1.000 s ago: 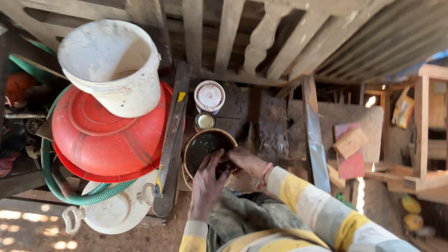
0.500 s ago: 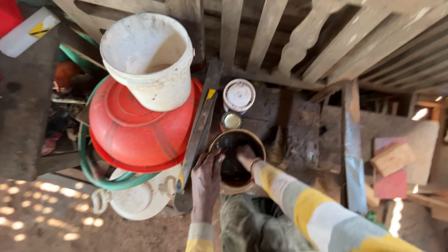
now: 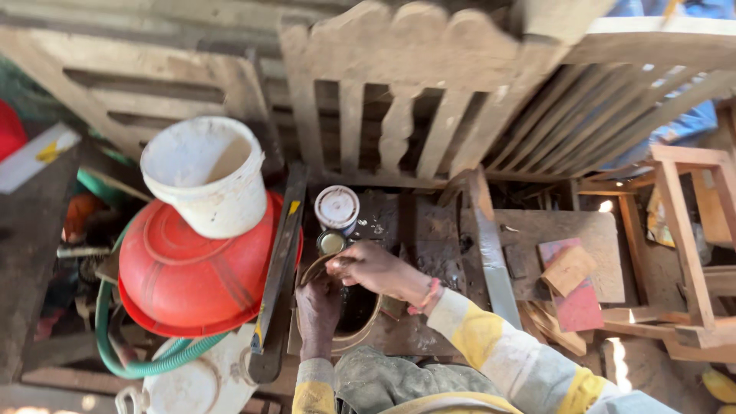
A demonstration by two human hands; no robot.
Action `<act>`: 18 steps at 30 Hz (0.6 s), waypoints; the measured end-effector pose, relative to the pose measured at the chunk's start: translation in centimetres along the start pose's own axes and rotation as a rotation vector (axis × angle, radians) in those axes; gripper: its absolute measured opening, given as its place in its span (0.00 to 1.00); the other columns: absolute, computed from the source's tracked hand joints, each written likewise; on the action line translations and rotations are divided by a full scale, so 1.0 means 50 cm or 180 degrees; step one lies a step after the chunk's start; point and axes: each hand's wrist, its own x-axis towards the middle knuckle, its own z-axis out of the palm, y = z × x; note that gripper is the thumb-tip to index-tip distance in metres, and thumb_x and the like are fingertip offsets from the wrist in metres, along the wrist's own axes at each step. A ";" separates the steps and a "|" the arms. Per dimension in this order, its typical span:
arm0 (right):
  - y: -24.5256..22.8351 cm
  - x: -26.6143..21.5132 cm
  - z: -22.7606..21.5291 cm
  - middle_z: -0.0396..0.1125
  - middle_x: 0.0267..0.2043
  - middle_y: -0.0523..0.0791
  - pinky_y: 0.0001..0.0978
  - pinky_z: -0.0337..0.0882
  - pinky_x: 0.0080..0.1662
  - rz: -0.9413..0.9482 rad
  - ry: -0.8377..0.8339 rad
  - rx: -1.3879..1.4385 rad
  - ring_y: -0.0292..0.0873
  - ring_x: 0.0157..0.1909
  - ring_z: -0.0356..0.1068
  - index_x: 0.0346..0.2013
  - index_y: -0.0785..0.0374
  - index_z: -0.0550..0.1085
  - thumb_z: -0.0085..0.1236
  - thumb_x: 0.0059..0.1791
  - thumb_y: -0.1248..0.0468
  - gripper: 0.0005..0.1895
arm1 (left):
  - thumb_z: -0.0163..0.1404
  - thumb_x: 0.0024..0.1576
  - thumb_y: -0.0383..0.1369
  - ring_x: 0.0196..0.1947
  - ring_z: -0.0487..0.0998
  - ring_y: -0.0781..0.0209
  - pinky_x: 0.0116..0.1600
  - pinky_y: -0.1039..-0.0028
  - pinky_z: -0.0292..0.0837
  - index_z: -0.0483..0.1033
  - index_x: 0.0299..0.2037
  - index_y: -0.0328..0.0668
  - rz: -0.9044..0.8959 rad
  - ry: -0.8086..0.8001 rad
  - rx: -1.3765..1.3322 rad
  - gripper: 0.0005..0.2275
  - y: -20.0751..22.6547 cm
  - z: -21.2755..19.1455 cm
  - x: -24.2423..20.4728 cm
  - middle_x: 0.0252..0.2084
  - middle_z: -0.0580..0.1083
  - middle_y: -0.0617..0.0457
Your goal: The person applies a liquid substance to a metal strip using a small cloth or applicator, then wipes and handles the strip while it rests on a wooden frame.
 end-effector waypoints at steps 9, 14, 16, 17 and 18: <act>0.004 -0.071 -0.035 0.77 0.44 0.46 0.28 0.78 0.47 -0.0493 0.0267 0.0104 0.36 0.45 0.76 0.48 0.71 0.79 0.53 0.54 0.65 0.13 | 0.57 0.55 0.27 0.34 0.83 0.45 0.36 0.62 0.78 0.83 0.40 0.40 0.0526 0.0175 0.0082 0.05 0.124 -0.073 0.011 0.35 0.80 0.41; 0.000 -0.161 -0.109 0.78 0.40 0.45 0.29 0.77 0.47 -0.1232 0.0512 -0.0281 0.33 0.42 0.74 0.47 0.71 0.80 0.58 0.51 0.69 0.12 | 0.58 0.56 0.27 0.31 0.84 0.51 0.35 0.64 0.78 0.84 0.40 0.40 0.0513 -0.0028 0.0205 0.05 0.243 -0.109 0.022 0.35 0.81 0.42; 0.000 -0.220 -0.156 0.79 0.40 0.46 0.29 0.77 0.47 -0.1440 0.0751 -0.0505 0.33 0.41 0.74 0.47 0.70 0.80 0.58 0.49 0.71 0.13 | 0.60 0.56 0.29 0.30 0.85 0.53 0.35 0.66 0.77 0.84 0.40 0.39 0.0710 -0.0035 0.0151 0.05 0.317 -0.111 0.028 0.35 0.80 0.42; 0.004 -0.252 -0.179 0.79 0.40 0.46 0.29 0.77 0.47 -0.1495 0.0847 -0.0501 0.34 0.41 0.74 0.47 0.70 0.80 0.56 0.48 0.72 0.14 | 0.60 0.57 0.30 0.31 0.85 0.55 0.35 0.67 0.78 0.84 0.41 0.38 0.0878 -0.0031 0.0066 0.06 0.358 -0.110 0.028 0.35 0.80 0.41; 0.009 -0.283 -0.204 0.79 0.40 0.46 0.30 0.77 0.47 -0.1547 0.0966 -0.0505 0.34 0.41 0.74 0.47 0.70 0.80 0.55 0.47 0.73 0.15 | 0.61 0.58 0.30 0.31 0.85 0.56 0.35 0.68 0.78 0.84 0.42 0.37 0.1057 -0.0036 -0.0039 0.07 0.400 -0.103 0.029 0.35 0.80 0.41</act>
